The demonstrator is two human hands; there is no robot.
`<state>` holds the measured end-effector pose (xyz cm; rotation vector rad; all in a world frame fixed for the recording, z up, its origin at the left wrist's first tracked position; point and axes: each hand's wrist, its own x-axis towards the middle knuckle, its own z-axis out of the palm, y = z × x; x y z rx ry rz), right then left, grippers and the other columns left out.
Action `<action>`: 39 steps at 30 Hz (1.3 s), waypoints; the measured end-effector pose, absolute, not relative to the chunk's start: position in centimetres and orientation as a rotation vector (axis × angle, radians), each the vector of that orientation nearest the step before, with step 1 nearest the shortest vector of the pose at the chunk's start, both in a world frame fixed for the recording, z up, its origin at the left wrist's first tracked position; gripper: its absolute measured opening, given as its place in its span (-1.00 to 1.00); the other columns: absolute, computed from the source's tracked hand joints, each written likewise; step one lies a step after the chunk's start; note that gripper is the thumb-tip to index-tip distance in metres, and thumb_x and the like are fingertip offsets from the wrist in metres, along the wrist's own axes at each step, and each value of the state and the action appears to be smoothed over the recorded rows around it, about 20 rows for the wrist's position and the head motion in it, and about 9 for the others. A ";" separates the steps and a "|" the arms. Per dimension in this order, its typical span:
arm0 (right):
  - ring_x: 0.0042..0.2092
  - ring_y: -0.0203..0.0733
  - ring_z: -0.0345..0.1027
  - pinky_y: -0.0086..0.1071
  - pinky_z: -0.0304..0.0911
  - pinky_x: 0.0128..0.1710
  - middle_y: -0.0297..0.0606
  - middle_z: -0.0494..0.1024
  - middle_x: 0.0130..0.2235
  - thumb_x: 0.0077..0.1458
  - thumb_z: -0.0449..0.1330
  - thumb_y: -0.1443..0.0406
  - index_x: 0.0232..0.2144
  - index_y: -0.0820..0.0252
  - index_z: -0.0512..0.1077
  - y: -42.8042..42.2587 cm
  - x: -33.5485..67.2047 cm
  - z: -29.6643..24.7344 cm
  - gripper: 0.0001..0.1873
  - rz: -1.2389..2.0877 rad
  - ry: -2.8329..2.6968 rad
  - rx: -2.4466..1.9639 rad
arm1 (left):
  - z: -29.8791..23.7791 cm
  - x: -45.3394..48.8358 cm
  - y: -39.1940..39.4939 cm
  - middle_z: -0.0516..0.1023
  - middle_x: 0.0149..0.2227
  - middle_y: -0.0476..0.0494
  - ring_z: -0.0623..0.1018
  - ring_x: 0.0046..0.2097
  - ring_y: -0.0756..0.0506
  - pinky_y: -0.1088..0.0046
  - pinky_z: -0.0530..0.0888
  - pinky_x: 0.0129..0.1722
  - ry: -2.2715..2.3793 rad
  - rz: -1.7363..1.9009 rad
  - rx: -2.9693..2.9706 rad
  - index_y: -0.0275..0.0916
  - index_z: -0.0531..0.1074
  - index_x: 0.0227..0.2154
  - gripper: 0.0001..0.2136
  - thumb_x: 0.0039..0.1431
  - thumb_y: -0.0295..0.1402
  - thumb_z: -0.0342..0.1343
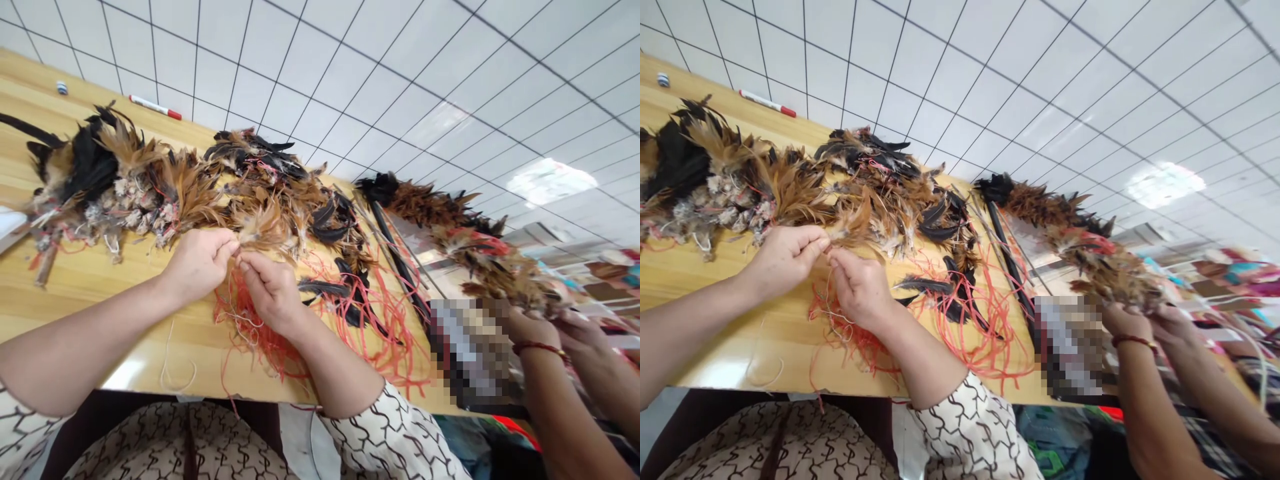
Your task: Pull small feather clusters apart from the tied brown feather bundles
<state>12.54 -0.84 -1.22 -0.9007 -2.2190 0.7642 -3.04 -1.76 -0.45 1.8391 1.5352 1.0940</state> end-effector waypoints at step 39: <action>-0.29 -0.30 0.37 -0.34 0.33 -0.22 -0.28 0.48 -0.37 0.20 0.04 0.35 -0.45 0.16 0.35 -1.7 12.3 -1.1 -0.83 0.864 -1.907 -0.629 | -0.7 -2.4 -1.4 0.10 -0.71 0.10 0.10 -0.61 0.07 0.52 0.07 -0.59 1.183 0.980 1.417 -0.21 0.16 -0.74 -0.73 0.03 -0.36 -0.03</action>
